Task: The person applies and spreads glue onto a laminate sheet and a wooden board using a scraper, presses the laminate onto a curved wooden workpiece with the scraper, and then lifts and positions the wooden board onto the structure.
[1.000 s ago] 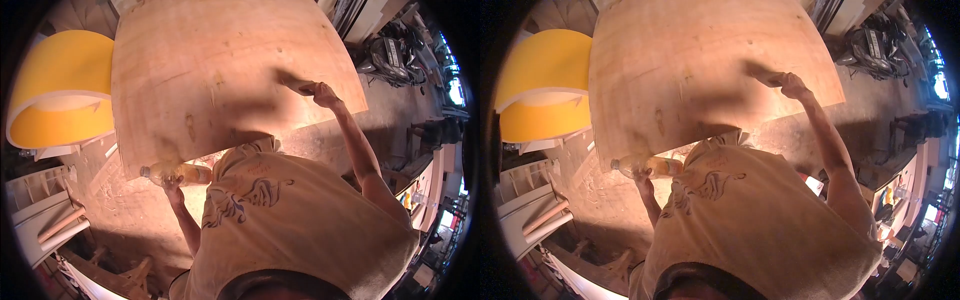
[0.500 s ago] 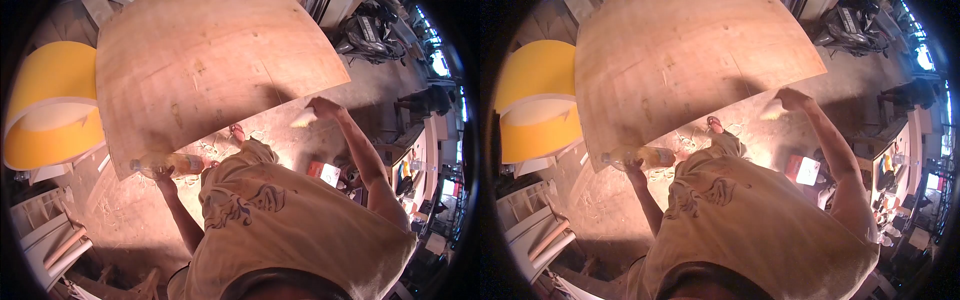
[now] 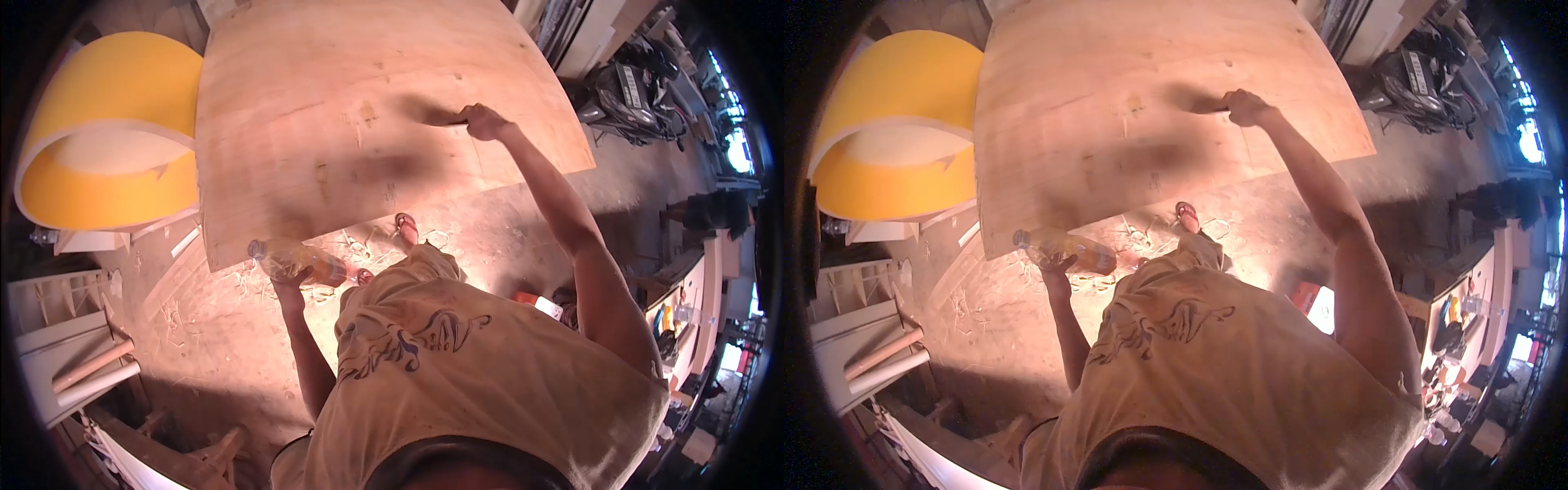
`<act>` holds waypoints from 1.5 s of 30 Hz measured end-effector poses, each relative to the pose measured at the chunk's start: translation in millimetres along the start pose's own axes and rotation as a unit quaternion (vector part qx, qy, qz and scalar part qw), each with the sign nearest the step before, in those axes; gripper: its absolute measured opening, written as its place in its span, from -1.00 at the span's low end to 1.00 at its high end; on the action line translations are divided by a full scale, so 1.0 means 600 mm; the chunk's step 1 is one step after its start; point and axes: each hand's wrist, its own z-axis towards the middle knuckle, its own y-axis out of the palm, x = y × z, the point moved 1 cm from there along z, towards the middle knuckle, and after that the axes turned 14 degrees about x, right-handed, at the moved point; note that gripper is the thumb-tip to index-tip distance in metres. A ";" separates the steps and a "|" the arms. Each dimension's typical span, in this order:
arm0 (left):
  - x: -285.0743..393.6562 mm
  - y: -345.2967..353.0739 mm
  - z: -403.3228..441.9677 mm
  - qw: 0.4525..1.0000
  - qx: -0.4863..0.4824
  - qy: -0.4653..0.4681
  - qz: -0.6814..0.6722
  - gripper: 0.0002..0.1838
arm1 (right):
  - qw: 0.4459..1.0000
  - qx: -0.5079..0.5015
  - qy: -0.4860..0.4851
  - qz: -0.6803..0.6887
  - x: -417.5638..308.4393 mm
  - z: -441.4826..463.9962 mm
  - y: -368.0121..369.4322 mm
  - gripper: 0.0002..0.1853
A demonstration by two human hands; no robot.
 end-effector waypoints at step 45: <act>0.043 0.040 -0.014 1.000 -0.014 0.014 -0.022 -0.32 | 0.992 -0.039 -0.105 -0.063 -0.081 0.242 0.047 -0.45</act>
